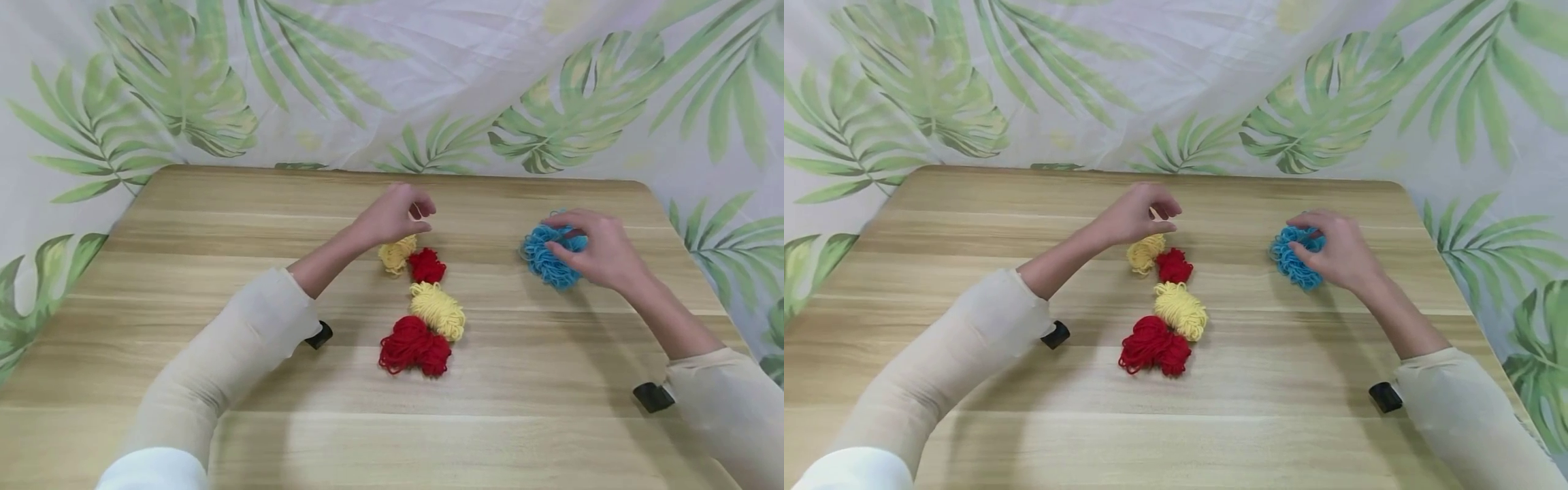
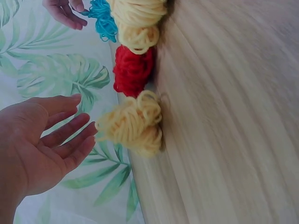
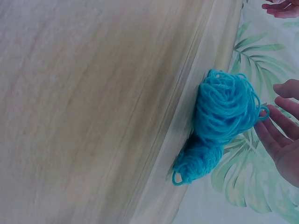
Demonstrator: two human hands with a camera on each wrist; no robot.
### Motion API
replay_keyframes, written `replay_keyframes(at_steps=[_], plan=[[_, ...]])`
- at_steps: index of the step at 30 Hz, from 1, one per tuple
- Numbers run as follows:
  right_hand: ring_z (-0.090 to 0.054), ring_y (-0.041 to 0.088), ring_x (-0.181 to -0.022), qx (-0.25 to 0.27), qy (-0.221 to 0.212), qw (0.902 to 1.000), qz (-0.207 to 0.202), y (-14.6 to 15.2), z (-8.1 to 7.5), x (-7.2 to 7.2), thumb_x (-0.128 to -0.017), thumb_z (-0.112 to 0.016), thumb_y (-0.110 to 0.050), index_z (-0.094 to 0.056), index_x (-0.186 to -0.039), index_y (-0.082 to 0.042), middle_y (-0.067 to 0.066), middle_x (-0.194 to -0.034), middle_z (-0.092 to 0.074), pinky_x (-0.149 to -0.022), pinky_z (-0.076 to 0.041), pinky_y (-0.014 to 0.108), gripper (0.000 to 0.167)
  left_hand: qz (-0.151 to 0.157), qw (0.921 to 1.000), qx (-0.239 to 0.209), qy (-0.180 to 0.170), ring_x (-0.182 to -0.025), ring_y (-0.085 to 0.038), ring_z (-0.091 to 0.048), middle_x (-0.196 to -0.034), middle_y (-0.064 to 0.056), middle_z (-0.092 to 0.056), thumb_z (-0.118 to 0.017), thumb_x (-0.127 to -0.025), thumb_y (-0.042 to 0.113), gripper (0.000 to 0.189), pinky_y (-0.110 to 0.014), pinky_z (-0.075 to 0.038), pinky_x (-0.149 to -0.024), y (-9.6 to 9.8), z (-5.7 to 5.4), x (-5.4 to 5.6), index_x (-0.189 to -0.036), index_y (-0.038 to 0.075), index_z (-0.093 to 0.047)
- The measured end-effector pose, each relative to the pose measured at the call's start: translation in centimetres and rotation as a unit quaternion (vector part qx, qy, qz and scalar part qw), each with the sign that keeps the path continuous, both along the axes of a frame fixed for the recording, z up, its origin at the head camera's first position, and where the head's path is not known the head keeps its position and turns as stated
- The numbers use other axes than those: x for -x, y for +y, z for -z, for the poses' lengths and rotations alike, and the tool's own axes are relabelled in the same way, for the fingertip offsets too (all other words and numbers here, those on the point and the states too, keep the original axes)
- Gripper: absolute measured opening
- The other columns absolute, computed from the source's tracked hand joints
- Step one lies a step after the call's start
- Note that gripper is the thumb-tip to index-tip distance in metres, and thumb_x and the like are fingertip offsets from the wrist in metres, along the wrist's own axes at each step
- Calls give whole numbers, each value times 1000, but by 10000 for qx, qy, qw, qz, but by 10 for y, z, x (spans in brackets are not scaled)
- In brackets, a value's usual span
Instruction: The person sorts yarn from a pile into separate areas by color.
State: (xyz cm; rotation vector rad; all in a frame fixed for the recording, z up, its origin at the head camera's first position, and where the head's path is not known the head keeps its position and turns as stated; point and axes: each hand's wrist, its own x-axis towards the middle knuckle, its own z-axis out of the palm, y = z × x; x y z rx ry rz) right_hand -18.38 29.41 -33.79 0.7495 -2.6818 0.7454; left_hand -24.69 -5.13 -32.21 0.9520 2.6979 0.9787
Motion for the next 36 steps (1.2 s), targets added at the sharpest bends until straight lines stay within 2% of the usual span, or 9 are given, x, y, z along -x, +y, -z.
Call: replay_keyframes(at_steps=[6, 15, 19, 25, 27, 30, 36], plan=[[-74, 40, -83, 33, -13, 9999, -129, -7, 0, -2, -85, -81, 2, -73, -116, 7, 26, -112, -72, -76, -59, 57, 32, 9, 9997, 219, 138, -105, -35, -68, -113, -24, -73, -75, -92, 1, 25, -40, -55, -95, -12, 3, -2, -115, -10, -72], [-74, 37, -84, 80, 25, 9997, -230, -13, 2, -4, -85, -82, 2, -74, -114, 6, 24, -109, -73, -74, -60, 53, 31, -77, 9991, 412, 70, -108, -37, -67, -118, -25, -72, -75, -92, 1, 29, -43, -54, -98, -26, 2, -8, -118, -11, -71], [-74, 37, -83, 106, -14, 9997, -220, -14, 1, -6, -85, -81, 3, -74, -114, 5, 23, -109, -73, -74, -60, 53, 30, -152, 9987, 487, 38, -109, -35, -67, -120, -24, -72, -76, -92, 3, 30, -43, -53, -98, -27, 2, -9, -119, -10, -71], [-74, 35, -83, 88, -81, 9998, -180, -18, 0, -8, -86, -81, 2, -75, -114, 4, 21, -111, -74, -74, -61, 52, 29, -67, 9987, 475, 140, -107, -35, -68, -118, -22, -73, -77, -91, 2, 30, -42, -54, -98, -27, 5, -9, -118, -10, -72], [-74, 35, -85, 99, -122, 9997, -210, -20, 1, -8, -86, -81, 1, -75, -114, 3, 21, -111, -74, -75, -61, 51, 29, -72, 9984, 523, 183, -106, -34, -69, -118, -21, -73, -77, -91, 3, 30, -43, -50, -103, -28, 7, -10, -118, -9, -72], [-74, 34, -86, 129, -196, 9994, -253, -22, 2, -9, -86, -81, 1, -75, -115, 2, 20, -111, -74, -76, -60, 50, 29, -82, 9982, 572, 163, -107, -33, -69, -119, -20, -73, -78, -91, 4, 30, -43, -49, -104, -29, 8, -11, -118, -8, -72], [-74, 32, -87, 112, -249, 9990, -355, -27, 6, -8, -86, -81, 0, -75, -115, 2, 18, -110, -74, -76, -60, 50, 30, -62, 9983, 582, 23, -108, -35, -68, -121, -21, -72, -79, -91, 4, 32, -43, -54, -97, -34, 10, -14, -119, -8, -72]])
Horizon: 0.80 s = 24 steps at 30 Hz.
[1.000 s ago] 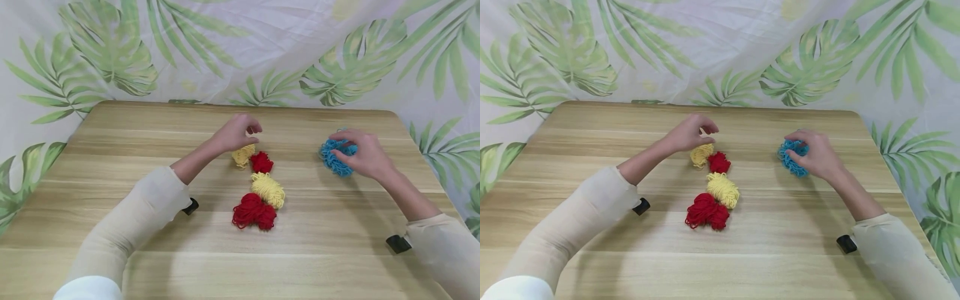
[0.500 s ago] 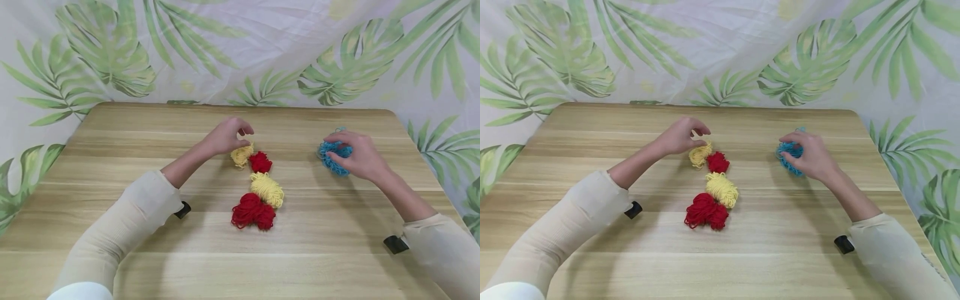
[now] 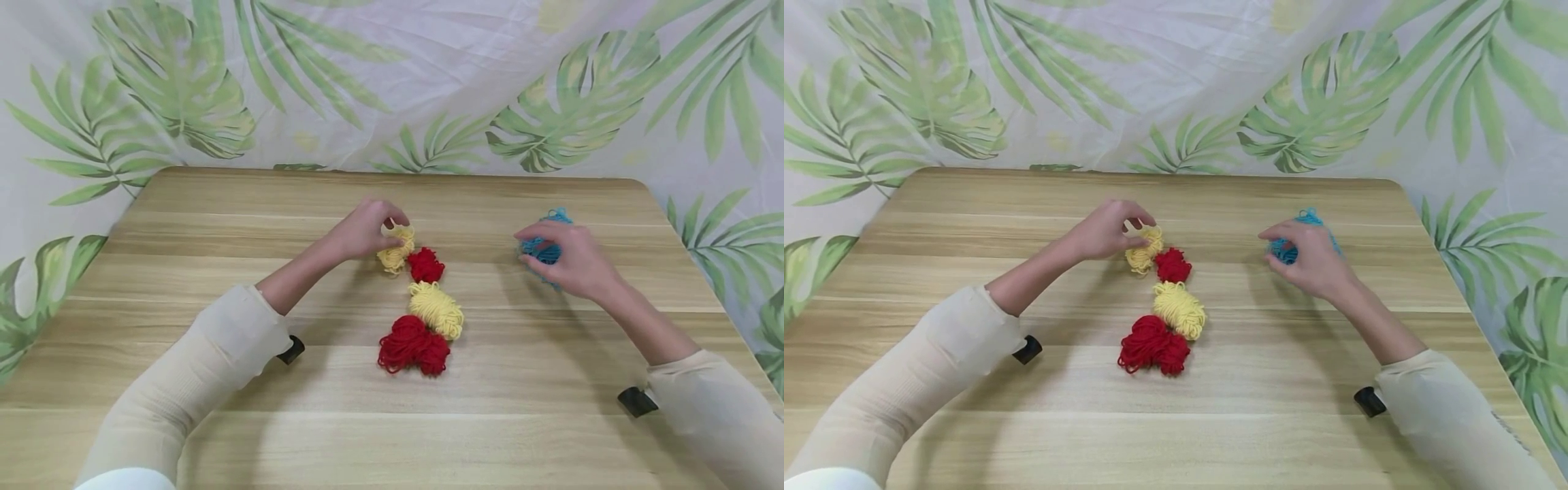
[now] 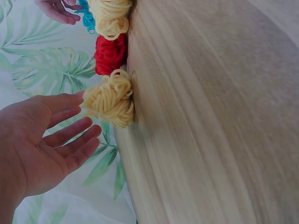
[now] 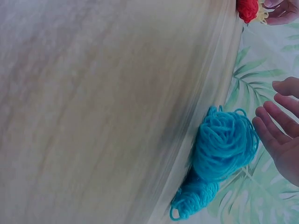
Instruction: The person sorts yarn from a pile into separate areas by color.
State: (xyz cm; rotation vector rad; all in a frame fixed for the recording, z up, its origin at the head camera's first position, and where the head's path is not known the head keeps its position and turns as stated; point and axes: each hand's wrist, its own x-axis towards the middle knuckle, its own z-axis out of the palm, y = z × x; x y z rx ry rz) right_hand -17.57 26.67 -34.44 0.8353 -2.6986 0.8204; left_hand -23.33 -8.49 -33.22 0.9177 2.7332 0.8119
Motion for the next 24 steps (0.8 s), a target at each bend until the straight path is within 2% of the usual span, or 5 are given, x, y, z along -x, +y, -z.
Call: replay_keyframes(at_steps=[5, 9, 17, 24], plan=[[-73, 33, -87, -9, 43, 10000, -46, -5, 5, 1, -86, -82, 1, -75, -113, 2, 19, -109, -75, -75, -61, 49, 29, -28, 10000, 18, -70, -109, -36, -67, -123, -22, -71, -79, -91, 6, 34, -44, -53, -99, -4, 1, -2, -121, -9, -71], [-74, 36, -85, 63, -115, 9998, -135, -10, 8, 0, -86, -80, 4, -74, -114, 4, 20, -109, -74, -75, -62, 49, 28, -34, 9999, 58, -126, -109, -35, -68, -125, -21, -71, -80, -91, 9, 38, -45, -52, -100, -5, 1, -4, -124, -8, -70], [-74, 37, -87, 118, -382, 9986, -339, -21, 12, -2, -86, -78, 6, -72, -115, 6, 22, -112, -73, -77, -61, 51, 30, -31, 9989, 128, -454, -109, -33, -68, -128, -20, -70, -85, -88, 14, 48, -42, -56, -94, -7, 4, -7, -128, -6, -68], [-74, 37, -94, 233, -680, 9962, -492, -31, 14, -5, -88, -78, 3, -72, -117, 7, 22, -115, -73, -81, -62, 49, 29, -90, 9981, 150, -592, -104, -33, -70, -124, -22, -69, -87, -83, 10, 55, -41, -58, -91, -6, 8, -6, -130, -7, -66]])
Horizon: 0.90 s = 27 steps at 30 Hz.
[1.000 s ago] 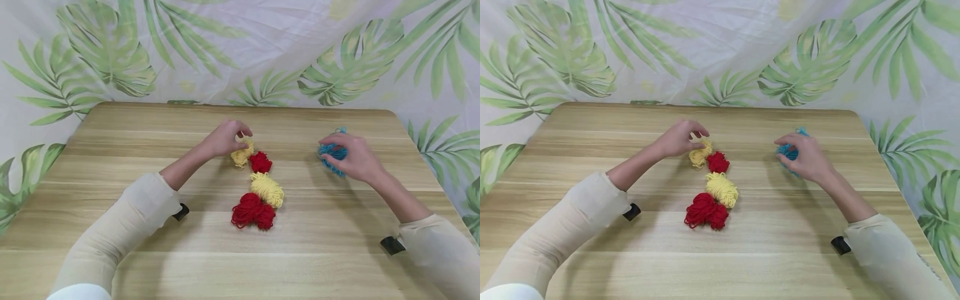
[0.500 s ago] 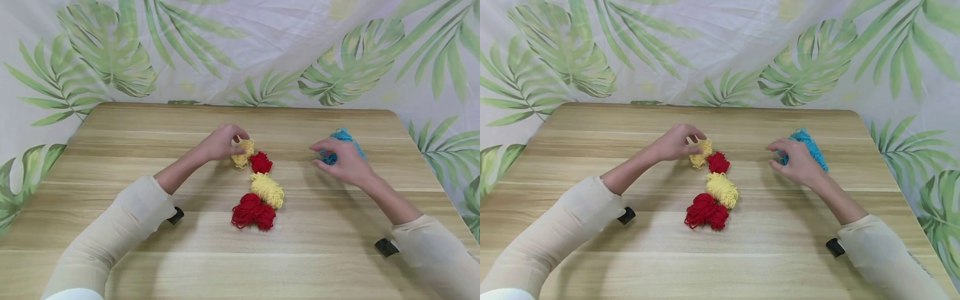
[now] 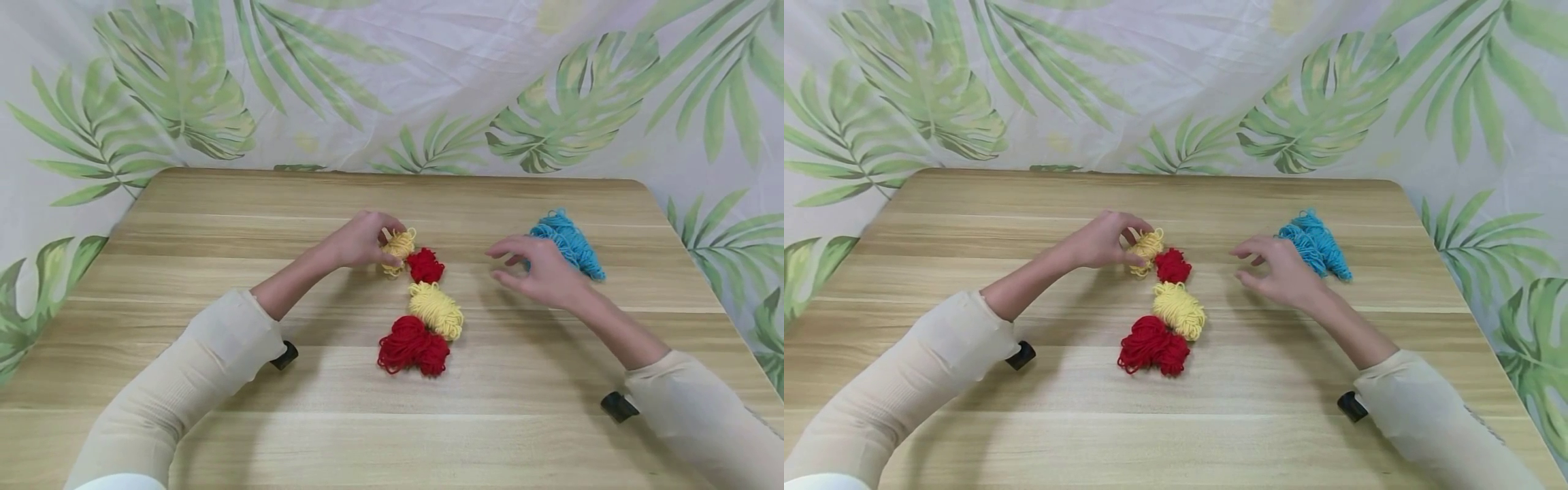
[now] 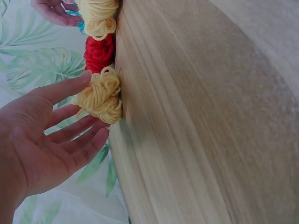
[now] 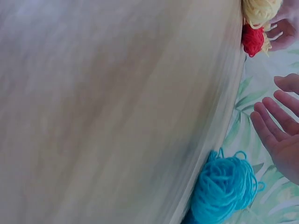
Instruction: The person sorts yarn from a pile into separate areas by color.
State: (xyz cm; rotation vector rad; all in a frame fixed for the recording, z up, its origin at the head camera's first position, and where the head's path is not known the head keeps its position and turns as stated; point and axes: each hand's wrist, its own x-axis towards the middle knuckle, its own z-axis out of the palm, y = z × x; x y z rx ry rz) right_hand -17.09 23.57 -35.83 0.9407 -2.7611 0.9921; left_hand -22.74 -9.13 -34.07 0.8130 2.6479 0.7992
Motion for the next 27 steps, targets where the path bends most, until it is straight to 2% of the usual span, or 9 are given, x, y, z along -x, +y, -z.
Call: replay_keyframes(at_steps=[13, 21, 27], plan=[[-74, 36, -96, 157, -311, 9988, -335, -17, 5, -3, -89, -77, 2, -73, -117, 6, 22, -115, -74, -84, -61, 49, 29, -63, 9999, 72, 71, -104, -33, -67, -111, -23, -70, -83, -84, 2, 49, -42, -56, -92, 4, 4, 1, -128, -8, -64], [-74, 38, -99, 289, -383, 9977, -474, -24, 7, -4, -88, -78, 4, -72, -117, 8, 22, -115, -74, -83, -62, 47, 30, -131, 9998, -139, 65, -100, -33, -67, -103, -23, -70, -75, -81, -6, 43, -43, -56, -88, 3, 3, 2, -123, -8, -65], [-73, 37, -101, 303, -409, 9969, -596, -28, 6, -5, -88, -78, 4, -72, -117, 8, 22, -115, -74, -84, -62, 44, 30, -238, 9994, -252, -22, -101, -33, -67, -104, -23, -70, -73, -82, -7, 42, -42, -57, -88, 2, 5, 7, -124, -8, -64]])
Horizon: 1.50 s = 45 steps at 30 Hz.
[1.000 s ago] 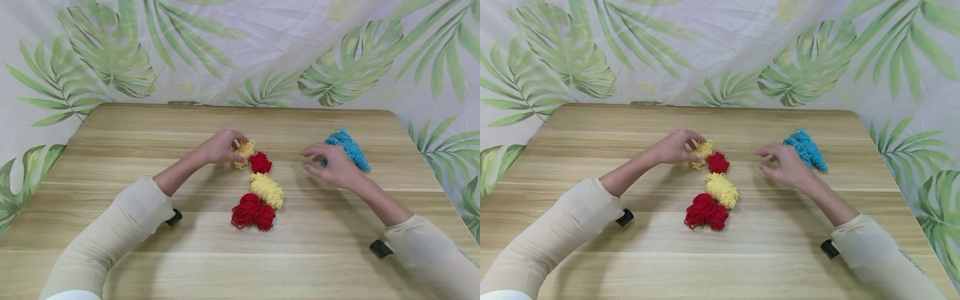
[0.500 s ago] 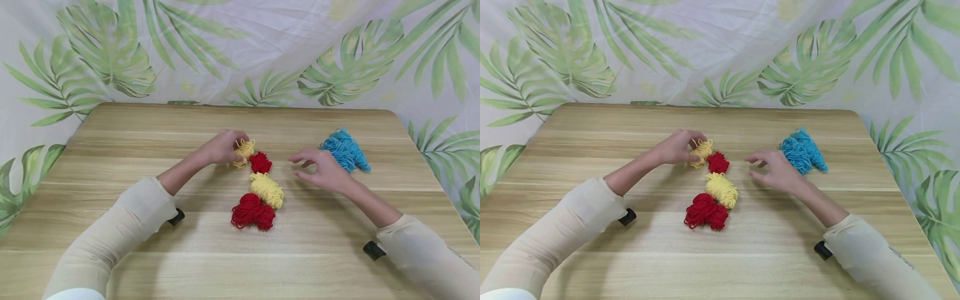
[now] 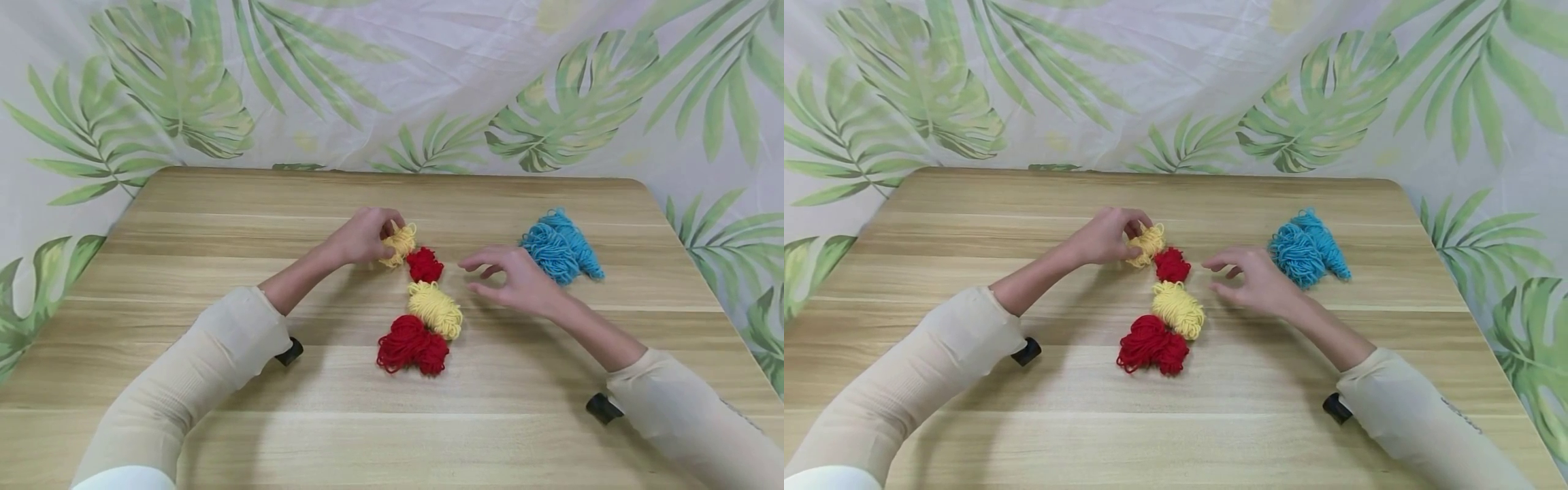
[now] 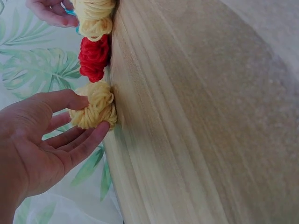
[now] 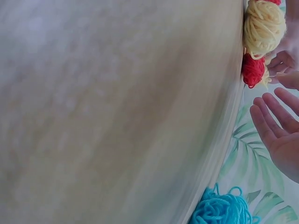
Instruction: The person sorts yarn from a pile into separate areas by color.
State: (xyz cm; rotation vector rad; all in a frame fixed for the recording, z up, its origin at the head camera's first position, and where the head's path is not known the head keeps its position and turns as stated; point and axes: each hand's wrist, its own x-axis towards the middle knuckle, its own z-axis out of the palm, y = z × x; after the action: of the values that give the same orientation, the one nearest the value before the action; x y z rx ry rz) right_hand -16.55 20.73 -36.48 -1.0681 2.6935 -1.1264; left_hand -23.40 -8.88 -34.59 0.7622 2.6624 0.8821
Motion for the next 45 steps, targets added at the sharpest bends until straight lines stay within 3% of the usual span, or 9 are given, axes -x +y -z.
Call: replay_keyframes(at_steps=[11, 21, 33, 45], plan=[[-73, 38, -100, 189, -304, 9991, -237, -7, -2, -3, -88, -77, 5, -72, -115, 9, 24, -115, -74, -84, -62, 44, 28, -436, 9981, -441, 22, -103, -35, -65, -106, -25, -70, -75, -83, -4, 41, -45, -54, -93, -8, 4, 17, -122, -10, -64], [-73, 25, -99, -121, -611, 9978, -233, -16, -3, -9, -92, -81, -16, -73, -121, 1, 13, -118, -75, -86, -61, 42, 35, -928, 9932, -701, 32, -105, -36, -64, -113, -27, -68, -75, -86, -2, 42, -44, -53, -96, -19, 7, 34, -125, -10, -62], [-72, 24, -100, -134, -703, 9966, -418, -23, -2, -13, -89, -84, -17, -73, -122, 1, 10, -115, -75, -86, -61, 37, 39, -1327, 9866, -898, 308, -105, -38, -68, -114, -27, -70, -75, -87, -1, 38, -44, -56, -92, -23, 6, 46, -123, -10, -66], [-72, 24, -101, -25, -955, 9944, -461, -24, -3, -16, -84, -88, -17, -72, -121, 2, 9, -112, -76, -84, -61, 34, 45, -1687, 9786, -1165, 187, -107, -38, -67, -115, -29, -69, -74, -88, -1, 36, -43, -57, -89, -25, 12, 57, -122, -11, -66]])
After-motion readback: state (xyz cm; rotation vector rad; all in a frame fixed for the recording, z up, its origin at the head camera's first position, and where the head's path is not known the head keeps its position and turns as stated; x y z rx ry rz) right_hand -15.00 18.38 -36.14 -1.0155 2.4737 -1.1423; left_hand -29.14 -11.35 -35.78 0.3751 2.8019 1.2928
